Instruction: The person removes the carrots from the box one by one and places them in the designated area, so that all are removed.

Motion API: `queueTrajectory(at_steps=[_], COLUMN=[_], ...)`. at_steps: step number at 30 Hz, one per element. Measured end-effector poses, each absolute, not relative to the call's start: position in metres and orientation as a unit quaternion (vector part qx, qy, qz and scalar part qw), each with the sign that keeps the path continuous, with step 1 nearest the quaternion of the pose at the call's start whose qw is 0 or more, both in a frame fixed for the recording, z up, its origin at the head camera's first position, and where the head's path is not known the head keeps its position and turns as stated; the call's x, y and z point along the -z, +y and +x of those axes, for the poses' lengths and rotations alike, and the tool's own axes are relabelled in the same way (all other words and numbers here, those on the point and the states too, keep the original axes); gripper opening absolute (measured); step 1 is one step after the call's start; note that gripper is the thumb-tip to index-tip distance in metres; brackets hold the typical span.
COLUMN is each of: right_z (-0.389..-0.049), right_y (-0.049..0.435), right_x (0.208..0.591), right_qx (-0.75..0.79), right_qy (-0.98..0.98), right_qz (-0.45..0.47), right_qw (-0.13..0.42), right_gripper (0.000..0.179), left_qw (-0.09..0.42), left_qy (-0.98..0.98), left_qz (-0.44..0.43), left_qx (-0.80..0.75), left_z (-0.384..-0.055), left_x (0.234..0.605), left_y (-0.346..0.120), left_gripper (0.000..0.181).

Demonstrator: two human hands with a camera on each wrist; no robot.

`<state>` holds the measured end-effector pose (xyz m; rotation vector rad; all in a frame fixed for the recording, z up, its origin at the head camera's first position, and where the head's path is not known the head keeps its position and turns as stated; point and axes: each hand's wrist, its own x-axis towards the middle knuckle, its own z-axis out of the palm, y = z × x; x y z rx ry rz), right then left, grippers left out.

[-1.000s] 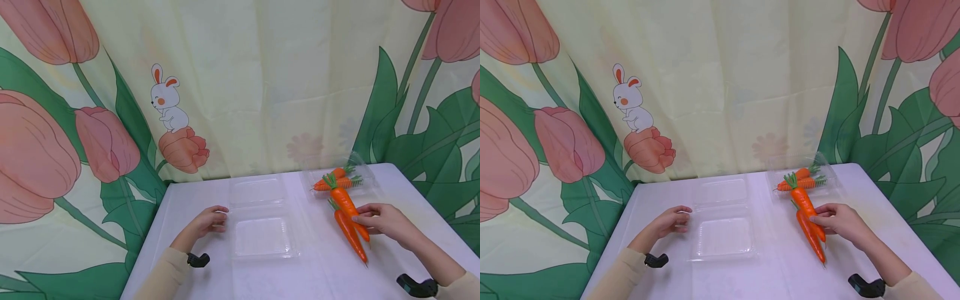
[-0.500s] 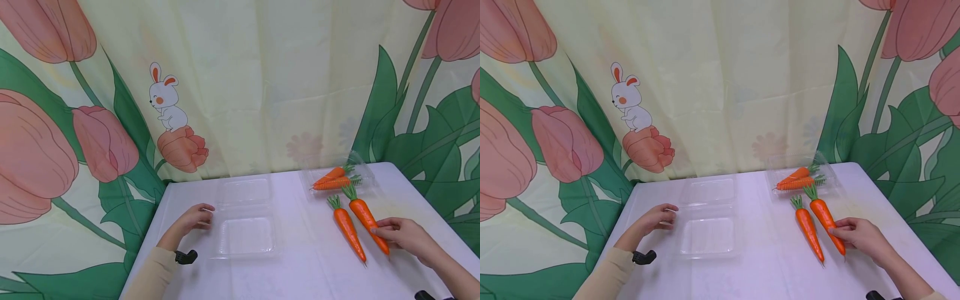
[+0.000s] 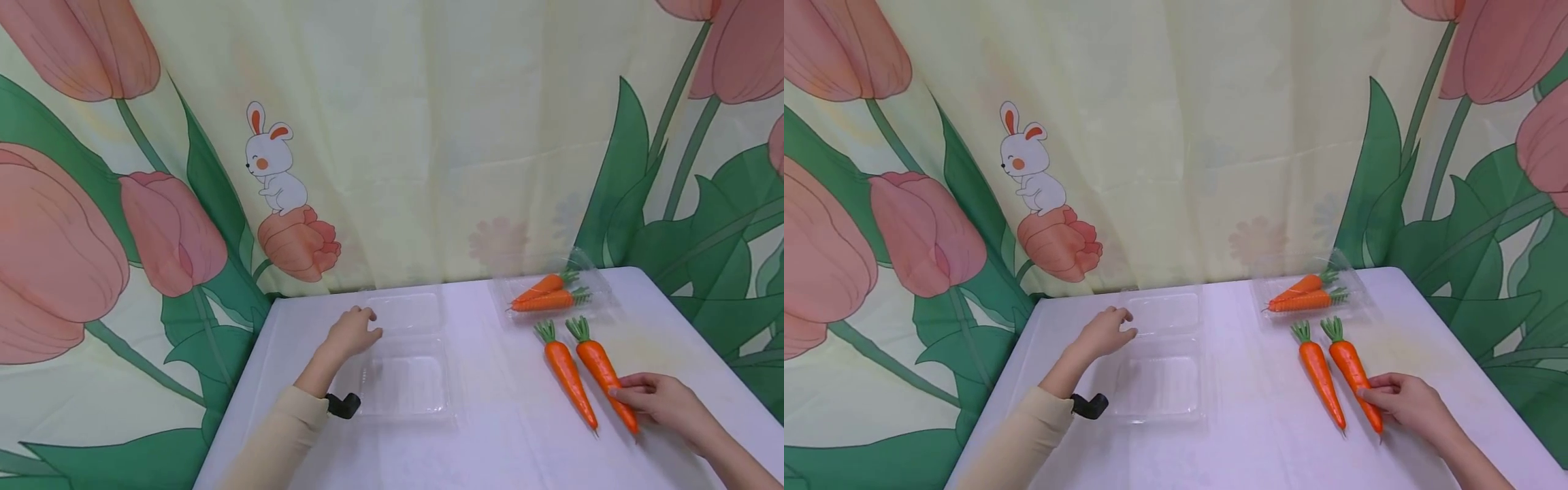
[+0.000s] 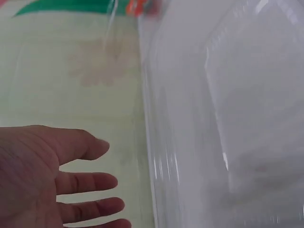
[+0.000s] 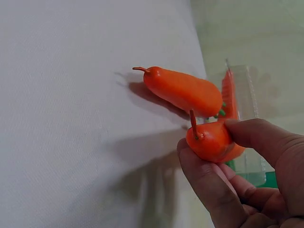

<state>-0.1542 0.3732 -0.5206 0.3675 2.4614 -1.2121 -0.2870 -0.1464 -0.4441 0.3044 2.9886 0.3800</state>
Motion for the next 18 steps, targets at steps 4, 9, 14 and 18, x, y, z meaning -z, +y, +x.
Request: queueTrajectory(at_steps=[4,9,14,18], right_z=[-0.157,-0.159,-0.161,-0.163], right_y=[0.368,0.363,0.363,0.363], right_x=[0.522,0.525,0.527,0.528], right_qx=[0.411,0.389,0.377,0.368], right_qy=[0.885,0.897,0.903,0.909], right_qz=[0.127,0.119,0.117,0.115], right_qw=[0.18,0.175,0.167,0.158], right_gripper=[0.085,0.084,0.084,0.084], left_qw=[0.093,0.136,0.13,0.129], left_qy=[0.969,0.952,0.947,0.947], left_qz=[0.173,0.221,0.261,0.27], left_qx=[-0.146,-0.164,-0.135,-0.118], left_z=[-0.282,-0.277,-0.272,-0.268], left_x=[0.446,0.456,0.459,0.459], left_y=[-0.113,-0.084,-0.063,-0.052], left_gripper=[0.045,0.058,0.058,0.056])
